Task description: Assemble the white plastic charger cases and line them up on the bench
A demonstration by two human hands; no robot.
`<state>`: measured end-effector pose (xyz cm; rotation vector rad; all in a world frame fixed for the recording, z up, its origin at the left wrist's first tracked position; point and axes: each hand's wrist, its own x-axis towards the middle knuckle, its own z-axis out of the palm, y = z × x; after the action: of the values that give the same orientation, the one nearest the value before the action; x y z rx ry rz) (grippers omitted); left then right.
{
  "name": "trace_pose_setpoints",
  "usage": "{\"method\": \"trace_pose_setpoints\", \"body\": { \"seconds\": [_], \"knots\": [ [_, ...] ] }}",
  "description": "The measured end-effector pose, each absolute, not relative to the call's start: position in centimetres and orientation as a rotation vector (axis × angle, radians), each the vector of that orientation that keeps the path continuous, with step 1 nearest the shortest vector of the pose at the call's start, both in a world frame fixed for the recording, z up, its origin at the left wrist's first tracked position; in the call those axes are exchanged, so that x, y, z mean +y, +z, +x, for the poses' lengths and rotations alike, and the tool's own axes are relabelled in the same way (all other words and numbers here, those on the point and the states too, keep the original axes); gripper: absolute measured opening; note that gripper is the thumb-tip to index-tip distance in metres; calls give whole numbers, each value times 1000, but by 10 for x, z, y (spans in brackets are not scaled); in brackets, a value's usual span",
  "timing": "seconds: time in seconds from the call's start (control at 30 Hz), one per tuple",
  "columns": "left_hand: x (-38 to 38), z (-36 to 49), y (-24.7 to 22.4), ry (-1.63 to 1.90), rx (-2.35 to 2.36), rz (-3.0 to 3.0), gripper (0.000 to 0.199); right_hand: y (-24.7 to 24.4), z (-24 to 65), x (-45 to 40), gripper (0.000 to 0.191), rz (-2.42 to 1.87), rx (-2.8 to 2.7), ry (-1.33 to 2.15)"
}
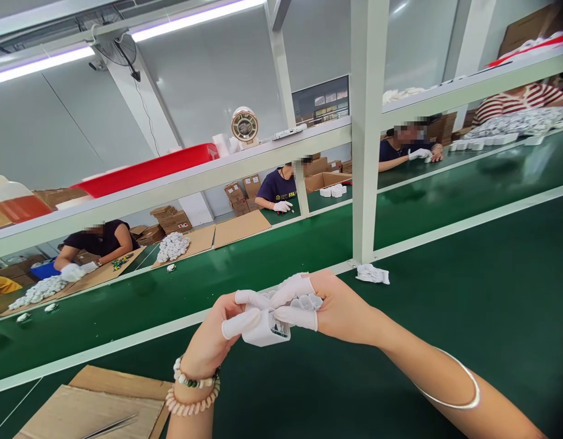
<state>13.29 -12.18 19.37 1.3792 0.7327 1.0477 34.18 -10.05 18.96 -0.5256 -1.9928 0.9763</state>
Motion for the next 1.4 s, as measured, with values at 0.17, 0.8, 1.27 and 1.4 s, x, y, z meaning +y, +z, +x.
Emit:
{"method": "trace_pose_setpoints", "body": {
  "seconds": [0.17,0.8,1.27,1.4],
  "knots": [
    [-119,129,193,998,792,1442,31,189,343,-100,19,-509,-2065,822],
    [-110,128,188,901,771,1474,35,186,339,-99,25,-511,-2252,212],
    [-106,119,182,918,621,1501,34,194,343,-104,11,-468,-2207,642],
    [-106,118,181,900,632,1512,36,194,343,-105,11,-477,-2223,602]
  ]
}}
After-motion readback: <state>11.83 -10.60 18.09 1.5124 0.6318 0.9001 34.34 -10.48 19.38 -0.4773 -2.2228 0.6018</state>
